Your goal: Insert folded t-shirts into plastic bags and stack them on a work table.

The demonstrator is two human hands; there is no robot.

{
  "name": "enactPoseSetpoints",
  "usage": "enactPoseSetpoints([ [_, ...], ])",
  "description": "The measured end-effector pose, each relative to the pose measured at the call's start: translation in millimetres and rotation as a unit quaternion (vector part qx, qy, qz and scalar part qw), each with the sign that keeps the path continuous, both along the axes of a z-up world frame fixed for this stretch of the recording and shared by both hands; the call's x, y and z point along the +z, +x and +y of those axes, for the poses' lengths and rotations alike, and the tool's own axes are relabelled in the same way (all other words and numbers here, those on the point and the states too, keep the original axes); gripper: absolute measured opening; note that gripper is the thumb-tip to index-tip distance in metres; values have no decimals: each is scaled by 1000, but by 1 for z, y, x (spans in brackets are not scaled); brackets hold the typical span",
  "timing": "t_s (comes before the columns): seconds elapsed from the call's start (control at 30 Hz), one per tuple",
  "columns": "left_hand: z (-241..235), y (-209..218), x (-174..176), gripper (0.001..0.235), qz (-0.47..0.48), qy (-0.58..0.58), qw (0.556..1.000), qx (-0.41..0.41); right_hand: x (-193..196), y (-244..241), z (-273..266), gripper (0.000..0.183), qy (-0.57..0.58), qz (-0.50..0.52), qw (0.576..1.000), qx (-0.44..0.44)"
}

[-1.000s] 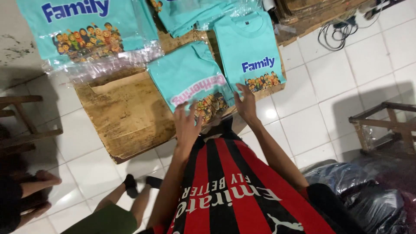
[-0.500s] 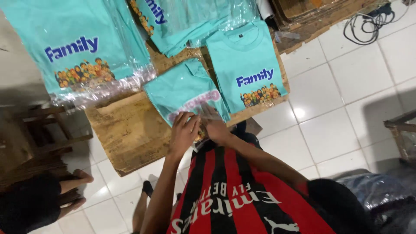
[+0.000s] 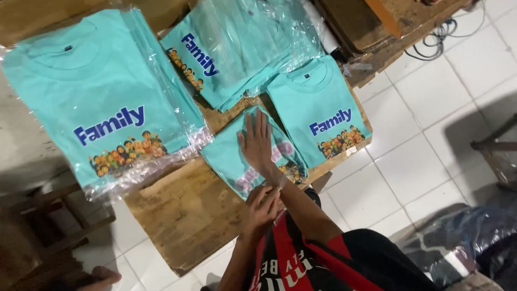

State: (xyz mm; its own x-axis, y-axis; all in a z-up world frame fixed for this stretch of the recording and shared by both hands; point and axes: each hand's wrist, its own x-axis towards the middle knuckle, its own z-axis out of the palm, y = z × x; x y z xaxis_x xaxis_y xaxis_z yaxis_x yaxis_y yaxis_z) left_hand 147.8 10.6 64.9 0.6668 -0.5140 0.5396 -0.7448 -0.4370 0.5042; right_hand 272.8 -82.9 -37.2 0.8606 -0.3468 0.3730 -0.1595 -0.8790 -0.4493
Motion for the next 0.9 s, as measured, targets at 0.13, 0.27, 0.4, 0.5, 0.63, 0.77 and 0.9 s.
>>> enactPoseSetpoints([
  [0.13, 21, 13, -10, 23, 56, -19, 998, -18, -5, 8, -2, 68, 0, 46, 999, -23],
  [0.27, 47, 30, -36, 36, 79, -32, 996, 14, 11, -17, -11, 63, 5, 24, 999, 27],
  [0.4, 65, 43, -11, 39, 53, 57, 991, 108, 11, -42, -10, 70, -19, 76, 997, 9],
  [0.5, 73, 45, -21, 50, 114, 126, 981, 97, 12, -34, -8, 68, -21, 96, 995, -4],
  [0.63, 71, 40, -39, 56, 85, 151, 980, 102, 14, -21, -13, 73, -28, 132, 991, -1],
  [0.77, 64, 37, -40, 54, 94, 123, 982, 110, 15, -72, -22, 78, -32, 169, 976, 135],
  [0.9, 63, 31, -42, 50, 99, 133, 981, 102, 17, -203, -49, 53, 18, 115, 963, 244],
])
